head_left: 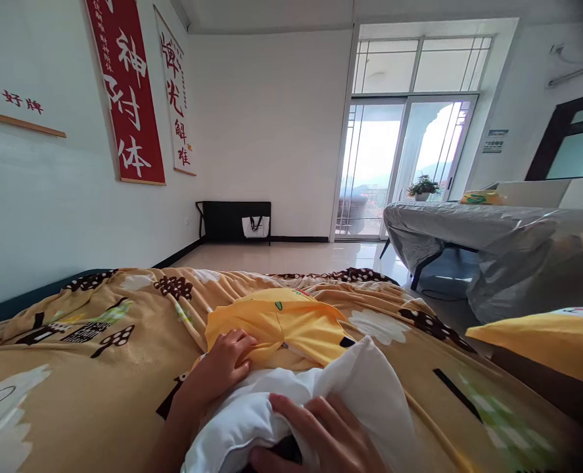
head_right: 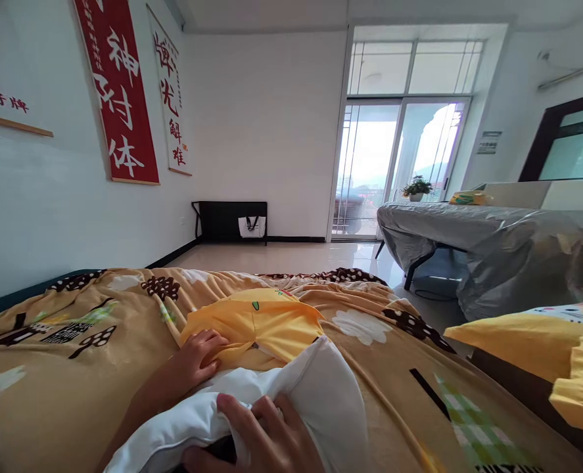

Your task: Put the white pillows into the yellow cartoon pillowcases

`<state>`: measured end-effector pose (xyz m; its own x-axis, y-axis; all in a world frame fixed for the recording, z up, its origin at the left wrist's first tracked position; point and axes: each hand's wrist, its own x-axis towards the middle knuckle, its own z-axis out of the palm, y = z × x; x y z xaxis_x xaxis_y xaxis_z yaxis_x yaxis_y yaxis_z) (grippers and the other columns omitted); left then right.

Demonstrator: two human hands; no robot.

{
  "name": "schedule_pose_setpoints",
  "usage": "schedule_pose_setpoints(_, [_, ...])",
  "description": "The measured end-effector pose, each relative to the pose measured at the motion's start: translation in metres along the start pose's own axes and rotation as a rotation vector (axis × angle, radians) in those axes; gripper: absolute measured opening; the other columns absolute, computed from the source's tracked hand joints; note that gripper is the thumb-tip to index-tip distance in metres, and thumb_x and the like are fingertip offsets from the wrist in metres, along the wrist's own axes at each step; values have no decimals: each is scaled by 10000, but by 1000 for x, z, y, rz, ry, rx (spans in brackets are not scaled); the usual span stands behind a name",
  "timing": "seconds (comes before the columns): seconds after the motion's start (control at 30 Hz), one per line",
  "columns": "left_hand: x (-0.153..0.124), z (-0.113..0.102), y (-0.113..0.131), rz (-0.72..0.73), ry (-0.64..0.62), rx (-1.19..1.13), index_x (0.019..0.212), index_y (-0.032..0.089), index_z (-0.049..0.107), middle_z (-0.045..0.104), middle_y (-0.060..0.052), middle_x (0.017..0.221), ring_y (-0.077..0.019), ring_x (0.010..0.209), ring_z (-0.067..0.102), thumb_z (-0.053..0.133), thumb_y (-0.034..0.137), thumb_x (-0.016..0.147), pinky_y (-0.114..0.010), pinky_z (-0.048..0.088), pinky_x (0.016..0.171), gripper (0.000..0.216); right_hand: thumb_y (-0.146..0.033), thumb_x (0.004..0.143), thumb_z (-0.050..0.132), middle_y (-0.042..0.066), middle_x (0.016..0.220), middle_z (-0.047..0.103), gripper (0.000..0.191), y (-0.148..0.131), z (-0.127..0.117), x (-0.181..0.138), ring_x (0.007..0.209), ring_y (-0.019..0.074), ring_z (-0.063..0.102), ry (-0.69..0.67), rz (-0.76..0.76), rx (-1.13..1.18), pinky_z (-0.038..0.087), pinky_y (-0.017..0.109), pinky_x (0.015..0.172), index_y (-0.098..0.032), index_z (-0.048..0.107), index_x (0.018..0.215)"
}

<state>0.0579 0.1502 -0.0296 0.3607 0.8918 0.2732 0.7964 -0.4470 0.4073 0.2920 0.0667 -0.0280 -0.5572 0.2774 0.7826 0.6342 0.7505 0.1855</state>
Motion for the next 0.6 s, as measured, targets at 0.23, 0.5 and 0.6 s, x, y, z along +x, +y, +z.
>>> schedule_pose_setpoints(0.23, [-2,-12,-19,-50,51,2,740,191,623,650,-18,779,-185,777,573,454,257,876,-311,400,777,226,-322,917,471,-20,979,712,492,2,2,-2,802,161,659,-56,-69,-235,523,280,738,-459,396,1384])
schedule_pose_setpoints(0.5, [16,17,-54,40,432,266,902,213,674,629,-56,861,-225,895,553,439,287,929,-390,388,866,248,-321,904,467,-5,908,688,522,5,11,-5,768,152,651,-203,1,-133,509,259,719,-486,368,1389])
schedule_pose_setpoints(0.6, [21,23,-68,-27,376,259,877,214,678,650,-50,866,-224,892,580,503,250,889,-383,398,837,180,-246,856,512,3,966,689,579,8,8,-1,809,158,650,-291,71,-91,508,247,712,-500,402,1364])
